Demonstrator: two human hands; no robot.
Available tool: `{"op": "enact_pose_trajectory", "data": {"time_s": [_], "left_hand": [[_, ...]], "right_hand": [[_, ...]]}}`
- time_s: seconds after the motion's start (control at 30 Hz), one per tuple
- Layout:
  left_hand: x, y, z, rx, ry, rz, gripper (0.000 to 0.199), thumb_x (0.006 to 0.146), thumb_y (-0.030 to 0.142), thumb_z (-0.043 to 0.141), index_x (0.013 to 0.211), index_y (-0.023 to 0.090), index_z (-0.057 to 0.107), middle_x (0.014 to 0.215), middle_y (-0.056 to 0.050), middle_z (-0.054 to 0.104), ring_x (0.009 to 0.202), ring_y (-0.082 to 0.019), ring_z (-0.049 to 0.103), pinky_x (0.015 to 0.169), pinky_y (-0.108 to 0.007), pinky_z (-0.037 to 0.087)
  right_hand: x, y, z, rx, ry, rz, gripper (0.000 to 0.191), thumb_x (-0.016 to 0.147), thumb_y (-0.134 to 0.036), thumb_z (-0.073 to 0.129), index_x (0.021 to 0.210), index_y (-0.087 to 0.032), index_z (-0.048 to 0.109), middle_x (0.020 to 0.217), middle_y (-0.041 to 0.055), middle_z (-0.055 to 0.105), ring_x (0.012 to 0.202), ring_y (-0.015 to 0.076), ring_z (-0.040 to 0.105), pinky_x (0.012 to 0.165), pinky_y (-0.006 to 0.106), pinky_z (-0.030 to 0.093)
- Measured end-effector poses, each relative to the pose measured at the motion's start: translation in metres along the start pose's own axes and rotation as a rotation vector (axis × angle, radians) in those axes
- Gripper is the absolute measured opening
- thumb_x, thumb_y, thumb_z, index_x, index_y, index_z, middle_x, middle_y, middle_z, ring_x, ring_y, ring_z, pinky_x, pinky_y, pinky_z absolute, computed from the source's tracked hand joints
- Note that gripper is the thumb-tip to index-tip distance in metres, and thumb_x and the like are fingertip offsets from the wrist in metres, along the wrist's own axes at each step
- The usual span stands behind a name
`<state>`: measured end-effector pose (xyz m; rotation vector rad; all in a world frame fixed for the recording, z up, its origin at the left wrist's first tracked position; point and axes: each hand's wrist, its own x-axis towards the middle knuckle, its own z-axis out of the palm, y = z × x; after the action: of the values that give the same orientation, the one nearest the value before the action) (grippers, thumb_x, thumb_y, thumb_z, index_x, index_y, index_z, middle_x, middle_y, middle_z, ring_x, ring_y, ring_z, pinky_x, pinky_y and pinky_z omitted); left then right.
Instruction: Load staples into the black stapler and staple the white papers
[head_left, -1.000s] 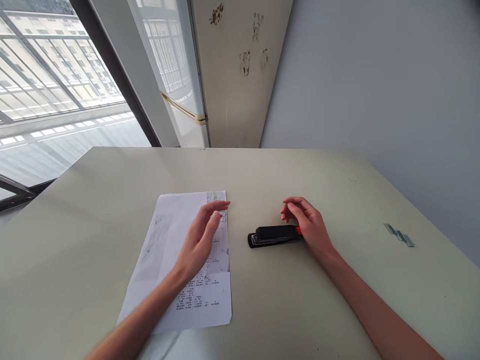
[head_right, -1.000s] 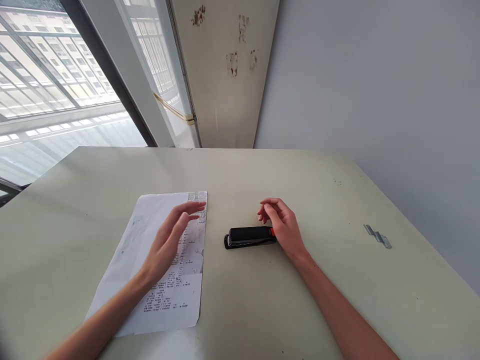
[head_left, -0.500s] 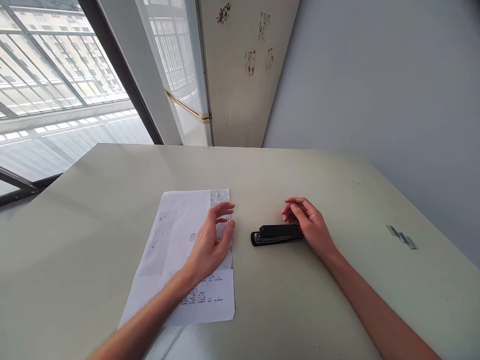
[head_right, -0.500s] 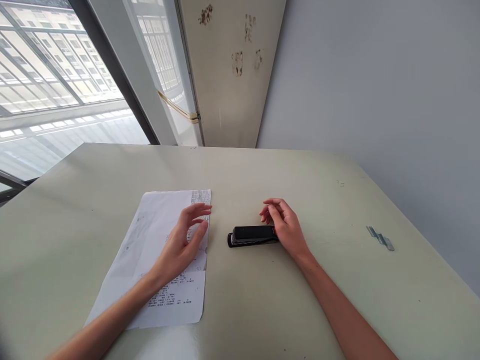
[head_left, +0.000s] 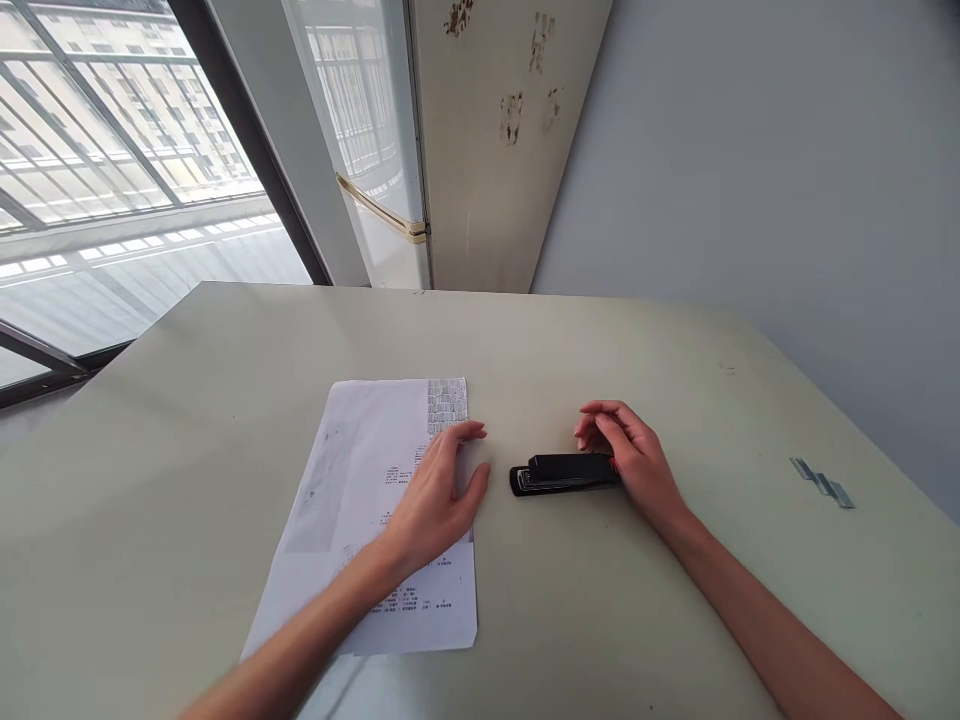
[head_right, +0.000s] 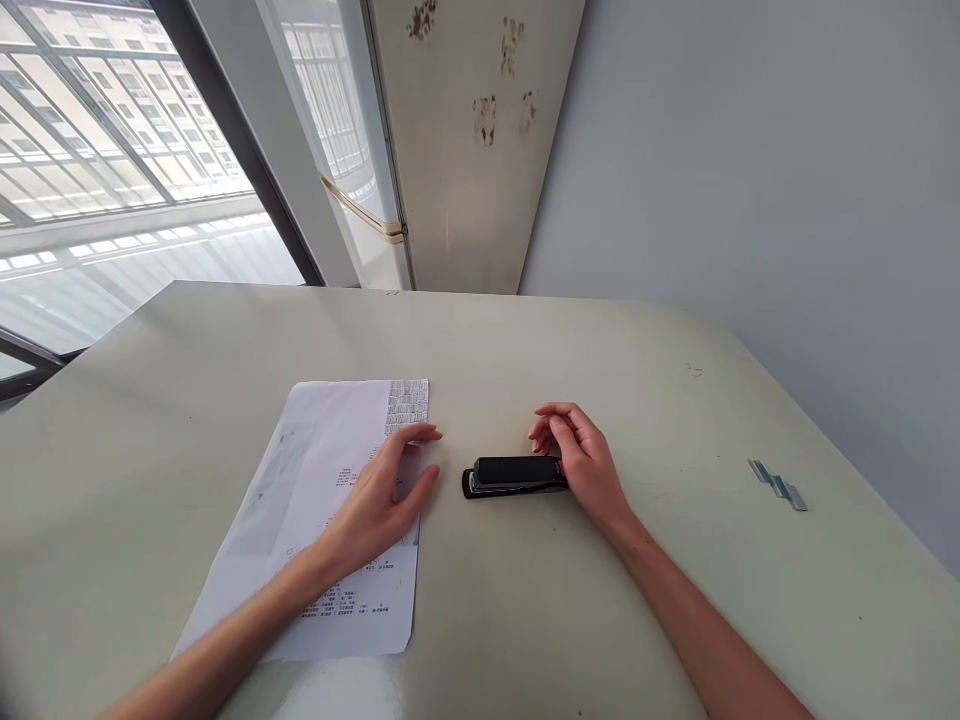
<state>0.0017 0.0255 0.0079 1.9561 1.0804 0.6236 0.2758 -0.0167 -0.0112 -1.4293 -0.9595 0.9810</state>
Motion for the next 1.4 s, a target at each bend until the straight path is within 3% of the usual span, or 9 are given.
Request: {"op": "enact_pose_trajectory", "data": {"time_s": [0.33,0.57,0.73,0.87,1.1,1.27,1.4], "left_hand": [[0.002,0.007,-0.001,0.137,-0.055,0.217,0.027,0.106,0.031,0.054,0.132,0.027,0.054,0.134,-0.009,0.062,0.130,-0.028,0.055,0.099,-0.045,0.058],[0.000,0.008,-0.002,0.047,0.012,0.134,0.028,0.112,0.042,0.044,0.133,0.028,0.055,0.134,-0.007,0.064,0.128,-0.025,0.058,0.106,-0.045,0.052],[0.004,0.008,-0.009,-0.043,0.121,0.013,0.036,0.113,0.050,0.036,0.130,0.029,0.059,0.132,-0.005,0.066,0.125,-0.025,0.060,0.101,-0.042,0.051],[0.007,0.009,-0.013,-0.081,0.168,-0.060,0.038,0.113,0.053,0.035,0.127,0.029,0.062,0.123,-0.003,0.069,0.102,-0.021,0.065,0.091,-0.040,0.052],[0.007,0.006,-0.010,-0.050,0.080,0.057,0.023,0.109,0.042,0.049,0.117,0.028,0.065,0.122,-0.004,0.068,0.113,-0.022,0.062,0.064,-0.028,0.052],[0.007,0.008,-0.003,0.113,-0.024,0.277,0.021,0.104,0.032,0.062,0.124,0.028,0.065,0.125,-0.005,0.068,0.119,-0.024,0.061,0.099,-0.041,0.056],[0.008,0.009,0.005,0.186,-0.042,0.375,0.024,0.100,0.032,0.070,0.122,0.027,0.068,0.125,-0.007,0.070,0.122,-0.027,0.060,0.103,-0.047,0.055]], "right_hand": [[0.002,-0.002,-0.006,-0.036,-0.062,-0.009,0.024,0.104,-0.045,0.053,0.110,-0.026,0.066,0.100,0.0042,0.070,0.084,0.0182,0.064,0.076,0.033,0.055],[0.000,-0.003,-0.005,-0.073,-0.071,-0.024,0.026,0.106,-0.046,0.050,0.112,-0.026,0.065,0.100,0.0043,0.069,0.083,0.0188,0.066,0.076,0.035,0.056],[-0.001,0.000,-0.004,-0.084,-0.061,-0.029,0.027,0.106,-0.048,0.050,0.113,-0.026,0.063,0.099,0.0038,0.068,0.082,0.0191,0.067,0.074,0.035,0.056],[-0.002,-0.001,-0.003,-0.087,-0.049,-0.037,0.028,0.106,-0.050,0.049,0.113,-0.026,0.062,0.098,0.0035,0.068,0.082,0.0192,0.068,0.075,0.035,0.057],[-0.003,-0.006,-0.002,-0.080,-0.062,-0.026,0.032,0.105,-0.055,0.052,0.112,-0.027,0.063,0.097,0.0037,0.070,0.082,0.0194,0.067,0.074,0.034,0.057],[-0.008,-0.007,-0.004,-0.244,-0.221,-0.154,0.030,0.100,-0.056,0.063,0.107,-0.027,0.068,0.096,0.0037,0.072,0.091,0.0213,0.069,0.083,0.035,0.055],[-0.012,-0.010,0.000,-0.415,-0.402,-0.295,0.031,0.084,-0.050,0.084,0.103,-0.028,0.072,0.098,0.0031,0.075,0.088,0.0230,0.068,0.078,0.035,0.054]]}}
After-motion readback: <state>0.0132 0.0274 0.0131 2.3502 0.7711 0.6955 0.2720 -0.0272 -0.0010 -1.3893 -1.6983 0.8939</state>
